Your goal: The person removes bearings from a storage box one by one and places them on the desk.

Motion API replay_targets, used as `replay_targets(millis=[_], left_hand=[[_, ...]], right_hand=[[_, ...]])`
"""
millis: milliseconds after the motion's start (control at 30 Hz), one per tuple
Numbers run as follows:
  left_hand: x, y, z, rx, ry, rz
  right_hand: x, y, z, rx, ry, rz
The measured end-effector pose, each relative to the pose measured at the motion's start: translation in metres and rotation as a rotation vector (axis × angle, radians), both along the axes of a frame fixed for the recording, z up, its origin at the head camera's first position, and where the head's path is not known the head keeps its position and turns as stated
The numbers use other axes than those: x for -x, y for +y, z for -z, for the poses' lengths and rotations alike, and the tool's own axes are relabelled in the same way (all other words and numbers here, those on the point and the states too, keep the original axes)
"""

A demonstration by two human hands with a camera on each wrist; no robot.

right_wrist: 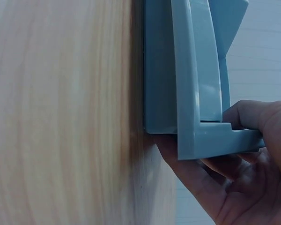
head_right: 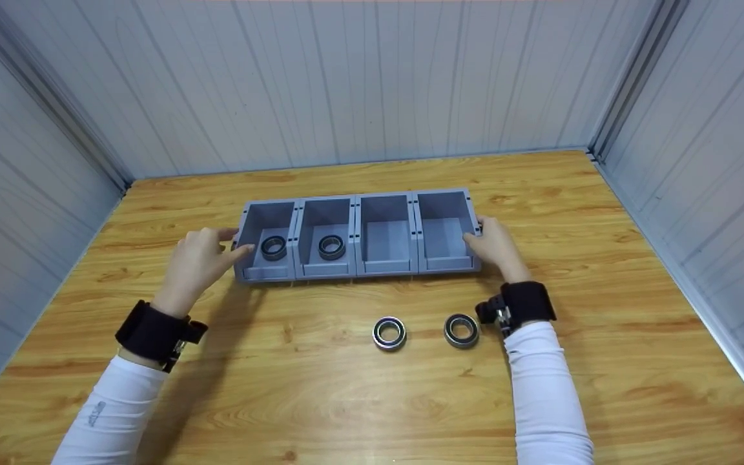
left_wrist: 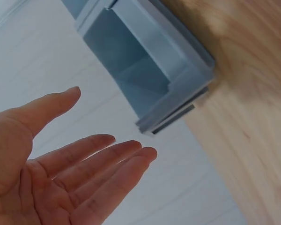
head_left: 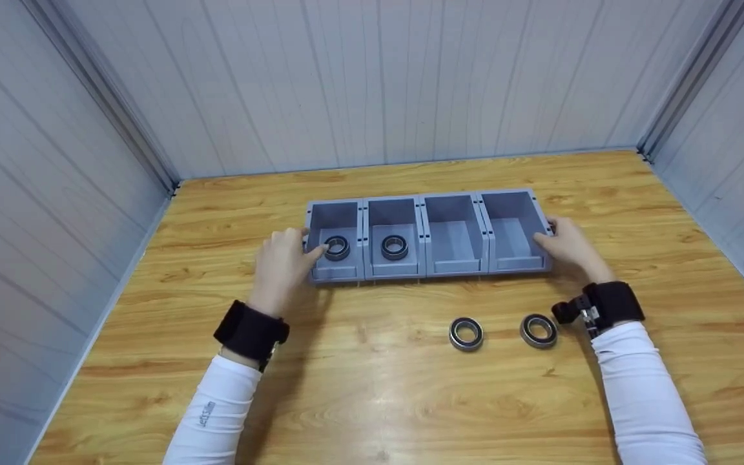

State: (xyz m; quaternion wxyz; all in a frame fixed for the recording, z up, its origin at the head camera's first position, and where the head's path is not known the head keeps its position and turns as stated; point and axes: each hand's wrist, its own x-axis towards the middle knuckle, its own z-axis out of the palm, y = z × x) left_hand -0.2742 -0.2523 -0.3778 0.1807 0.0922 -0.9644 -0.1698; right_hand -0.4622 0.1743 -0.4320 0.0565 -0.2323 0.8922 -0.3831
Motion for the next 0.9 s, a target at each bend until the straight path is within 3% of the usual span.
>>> replay_targets(millis=[433, 633, 900], left_hand=[[0.004, 0.019, -0.018, 0.068, -0.071, 0.109], [0.008, 0.024, -0.020, 0.099, -0.077, 0.181], [0.014, 0.032, -0.020, 0.124, -0.082, 0.227]], right_hand=[[0.000, 0.001, -0.001, -0.014, -0.009, -0.009], [0.000, 0.000, -0.002, -0.041, 0.012, -0.013], [0.000, 0.000, -0.002, -0.043, 0.019, -0.003]])
